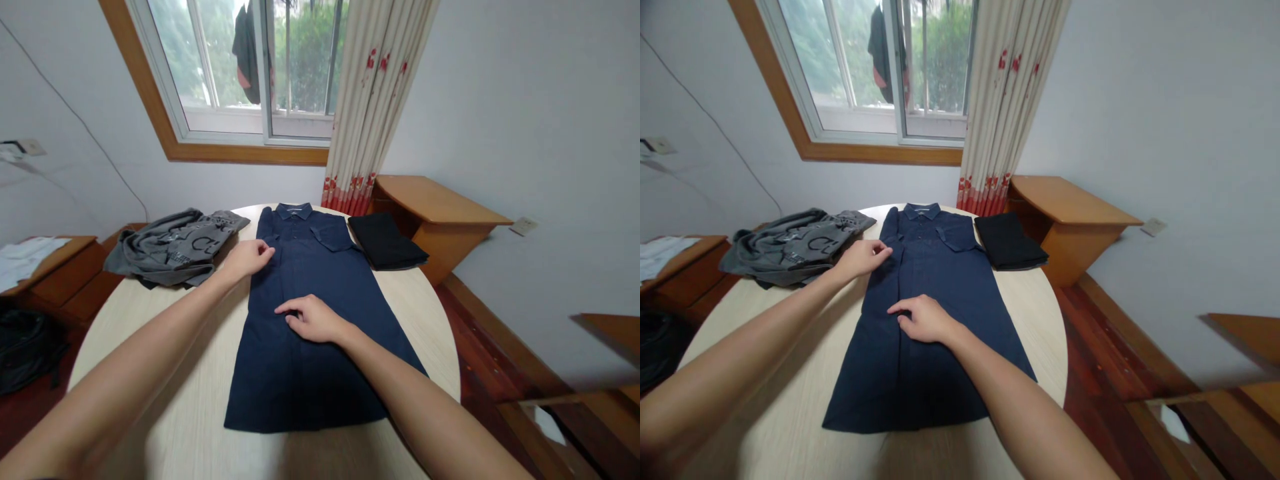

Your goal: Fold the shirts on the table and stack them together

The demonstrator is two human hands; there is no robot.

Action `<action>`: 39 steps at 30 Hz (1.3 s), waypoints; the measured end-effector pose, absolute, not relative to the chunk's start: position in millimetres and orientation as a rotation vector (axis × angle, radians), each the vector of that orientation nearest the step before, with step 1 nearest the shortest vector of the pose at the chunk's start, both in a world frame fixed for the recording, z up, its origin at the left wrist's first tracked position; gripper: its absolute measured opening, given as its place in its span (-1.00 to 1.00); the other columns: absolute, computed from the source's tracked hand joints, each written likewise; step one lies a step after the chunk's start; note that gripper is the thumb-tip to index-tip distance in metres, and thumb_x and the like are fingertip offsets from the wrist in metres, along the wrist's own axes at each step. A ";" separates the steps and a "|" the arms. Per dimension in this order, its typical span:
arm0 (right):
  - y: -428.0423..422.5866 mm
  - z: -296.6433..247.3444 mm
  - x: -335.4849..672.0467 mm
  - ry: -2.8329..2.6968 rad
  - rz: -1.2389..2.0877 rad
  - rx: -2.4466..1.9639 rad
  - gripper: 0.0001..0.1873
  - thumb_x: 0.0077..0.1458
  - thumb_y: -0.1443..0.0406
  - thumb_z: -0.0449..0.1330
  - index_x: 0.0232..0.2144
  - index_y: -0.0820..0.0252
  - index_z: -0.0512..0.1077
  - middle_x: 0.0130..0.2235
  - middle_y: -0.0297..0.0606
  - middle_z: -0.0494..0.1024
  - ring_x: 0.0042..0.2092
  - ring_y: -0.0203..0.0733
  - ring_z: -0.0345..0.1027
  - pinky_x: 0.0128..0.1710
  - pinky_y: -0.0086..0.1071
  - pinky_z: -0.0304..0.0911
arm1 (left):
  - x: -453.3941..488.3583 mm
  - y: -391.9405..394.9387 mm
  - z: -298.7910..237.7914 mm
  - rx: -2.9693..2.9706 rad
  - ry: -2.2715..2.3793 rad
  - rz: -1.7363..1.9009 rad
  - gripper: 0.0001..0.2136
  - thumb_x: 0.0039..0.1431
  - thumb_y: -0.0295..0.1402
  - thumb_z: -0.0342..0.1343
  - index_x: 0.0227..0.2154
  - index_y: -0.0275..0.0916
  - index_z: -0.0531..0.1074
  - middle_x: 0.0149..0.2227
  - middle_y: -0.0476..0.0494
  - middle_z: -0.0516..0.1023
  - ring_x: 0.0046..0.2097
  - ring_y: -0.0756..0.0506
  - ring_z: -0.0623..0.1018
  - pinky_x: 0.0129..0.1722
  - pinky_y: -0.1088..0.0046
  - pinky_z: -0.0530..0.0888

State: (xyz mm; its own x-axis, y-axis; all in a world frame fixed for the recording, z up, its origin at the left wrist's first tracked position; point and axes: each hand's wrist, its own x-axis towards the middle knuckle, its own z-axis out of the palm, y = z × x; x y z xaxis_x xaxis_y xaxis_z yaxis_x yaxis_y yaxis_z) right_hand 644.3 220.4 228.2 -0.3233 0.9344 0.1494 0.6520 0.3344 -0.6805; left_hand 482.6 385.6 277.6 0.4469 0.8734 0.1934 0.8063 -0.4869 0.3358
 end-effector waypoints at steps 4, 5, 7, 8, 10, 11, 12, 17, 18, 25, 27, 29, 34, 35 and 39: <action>222.4 227.3 647.2 -2.071 0.728 -1.375 -0.62 0.11 0.42 0.16 -0.05 0.16 0.60 -0.38 -0.32 0.62 -0.49 -0.34 0.31 -0.35 -0.47 0.18 | 531.3 435.0 273.5 2.461 1.749 0.241 -0.51 0.22 0.03 -0.01 -0.17 -0.31 0.58 -0.13 -0.40 0.64 -0.05 -0.31 0.60 -0.15 0.33 0.48; 222.6 227.5 647.6 -2.072 0.727 -1.371 -0.62 0.11 0.42 0.16 -0.05 0.16 0.60 -0.39 -0.33 0.62 -0.48 -0.34 0.32 -0.35 -0.47 0.19 | 539.6 444.7 269.5 2.437 1.779 0.204 -0.47 0.20 0.05 0.01 -0.16 -0.37 0.58 -0.10 -0.48 0.62 -0.03 -0.36 0.59 -0.13 0.30 0.49; 222.8 228.4 647.9 -2.073 0.722 -1.372 -0.63 0.11 0.41 0.16 -0.05 0.16 0.60 -0.40 -0.33 0.61 -0.48 -0.33 0.34 -0.35 -0.47 0.21 | 550.4 460.1 260.0 2.392 1.820 0.147 -0.44 0.14 0.03 0.10 -0.12 -0.44 0.57 -0.06 -0.58 0.59 0.01 -0.42 0.58 -0.11 0.24 0.51; 222.8 228.9 647.9 -2.072 0.719 -1.375 -0.63 0.11 0.41 0.16 -0.05 0.15 0.60 -0.40 -0.33 0.61 -0.47 -0.33 0.35 -0.34 -0.48 0.21 | 553.3 465.8 255.4 2.372 1.834 0.126 -0.45 0.10 0.00 0.15 -0.10 -0.45 0.56 -0.04 -0.60 0.58 0.02 -0.43 0.57 -0.11 0.23 0.52; 223.1 229.5 647.8 -2.073 0.716 -1.380 -0.62 0.11 0.41 0.16 -0.05 0.14 0.60 -0.38 -0.34 0.62 -0.45 -0.32 0.38 -0.33 -0.48 0.23 | 555.7 473.3 248.7 2.334 1.853 0.092 -0.49 0.06 -0.09 0.21 -0.07 -0.44 0.56 -0.04 -0.58 0.58 -0.01 -0.43 0.59 -0.12 0.24 0.54; 223.4 229.4 647.7 -2.075 0.714 -1.380 -0.62 0.11 0.41 0.15 -0.05 0.13 0.60 -0.37 -0.34 0.63 -0.44 -0.32 0.39 -0.32 -0.48 0.23 | 555.7 475.5 247.1 2.312 1.857 0.077 -0.53 0.06 -0.14 0.22 -0.08 -0.44 0.56 -0.06 -0.57 0.59 -0.06 -0.41 0.61 -0.15 0.25 0.55; 223.7 229.1 647.6 -2.080 0.707 -1.377 -0.61 0.10 0.41 0.15 -0.05 0.13 0.60 -0.36 -0.34 0.64 -0.43 -0.31 0.41 -0.31 -0.48 0.24 | 555.3 476.8 246.8 2.286 1.859 0.063 -0.56 0.06 -0.18 0.22 -0.10 -0.44 0.57 -0.10 -0.55 0.61 -0.13 -0.38 0.64 -0.21 0.27 0.57; 223.9 227.8 646.6 -2.127 0.622 -1.331 -0.56 0.04 0.46 0.12 -0.07 0.10 0.61 -0.27 -0.32 0.67 -0.34 -0.26 0.47 -0.24 -0.45 0.29 | 551.1 477.2 259.2 2.204 1.852 0.073 -0.63 0.09 -0.23 0.17 -0.16 -0.46 0.58 -0.23 -0.48 0.64 -0.43 -0.22 0.63 -0.48 0.37 0.54; 223.2 228.7 646.2 -2.134 0.613 -1.318 -0.55 0.03 0.47 0.12 -0.07 0.10 0.61 -0.27 -0.32 0.67 -0.34 -0.25 0.48 -0.23 -0.45 0.29 | 550.8 476.6 262.5 2.215 1.849 0.096 -0.61 0.11 -0.22 0.15 -0.15 -0.46 0.58 -0.22 -0.48 0.64 -0.43 -0.22 0.63 -0.48 0.38 0.54; 215.2 240.8 645.8 -2.075 0.711 -1.290 -0.51 -0.04 0.53 0.11 -0.10 0.15 0.62 -0.35 -0.34 0.64 -0.43 -0.31 0.41 -0.31 -0.48 0.26 | 561.8 461.8 264.8 2.392 1.800 0.222 -0.58 0.12 -0.08 0.08 -0.17 -0.32 0.59 -0.14 -0.43 0.64 -0.06 -0.34 0.62 -0.17 0.32 0.53; 214.9 239.3 647.7 -2.037 0.791 -1.291 -0.55 -0.03 0.53 0.13 -0.11 0.20 0.61 -0.34 -0.32 0.62 -0.45 -0.35 0.38 -0.34 -0.50 0.24 | 564.5 457.7 260.0 2.427 1.791 0.235 -0.52 0.17 0.00 0.00 -0.19 -0.31 0.59 -0.11 -0.46 0.63 -0.04 -0.38 0.60 -0.13 0.21 0.53; 215.9 235.3 650.6 -1.993 0.957 -1.264 -0.58 0.02 0.51 0.16 -0.06 0.26 0.58 -0.34 -0.31 0.59 -0.47 -0.39 0.37 -0.37 -0.52 0.23 | 563.8 457.5 255.6 2.480 1.761 0.263 -0.46 0.25 0.03 -0.13 -0.15 -0.31 0.58 -0.05 -0.47 0.60 0.02 -0.41 0.57 -0.06 0.11 0.50; 217.2 230.2 654.4 -1.893 1.573 -1.109 -0.50 0.21 0.28 0.21 0.19 0.25 0.38 -0.40 -0.42 0.45 -0.55 -0.43 0.37 -0.44 -0.55 0.22 | 548.0 476.5 242.5 2.671 1.522 0.260 -0.47 0.33 -0.15 -0.20 0.21 -0.30 0.35 0.30 -0.28 0.33 0.32 -0.23 0.30 0.28 0.24 0.24; 216.3 231.6 653.3 -1.902 1.648 -1.092 -0.48 0.22 0.25 0.22 0.21 0.22 0.36 -0.40 -0.44 0.44 -0.56 -0.44 0.37 -0.44 -0.56 0.22 | 544.1 481.2 238.1 2.692 1.472 0.224 -0.46 0.32 -0.16 -0.19 0.25 -0.32 0.30 0.33 -0.26 0.28 0.35 -0.20 0.25 0.30 0.29 0.19; 207.8 243.4 641.8 -1.996 1.863 -1.096 -0.38 0.19 0.26 0.27 0.27 0.16 0.29 -0.44 -0.47 0.46 -0.57 -0.46 0.37 -0.46 -0.59 0.17 | 532.8 491.7 216.8 2.707 1.384 0.106 -0.41 0.36 -0.16 -0.27 0.35 -0.34 0.13 0.40 -0.25 0.11 0.41 -0.19 0.10 0.33 0.23 0.12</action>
State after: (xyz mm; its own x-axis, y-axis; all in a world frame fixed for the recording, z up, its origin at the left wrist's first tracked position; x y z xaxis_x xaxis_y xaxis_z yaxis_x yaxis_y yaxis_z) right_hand 641.8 207.8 243.4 -0.7055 0.6258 -0.3327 0.3751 -0.0686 -0.9244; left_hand 532.8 491.7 216.8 0.5845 0.8112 0.0165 0.8043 -0.5820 0.1198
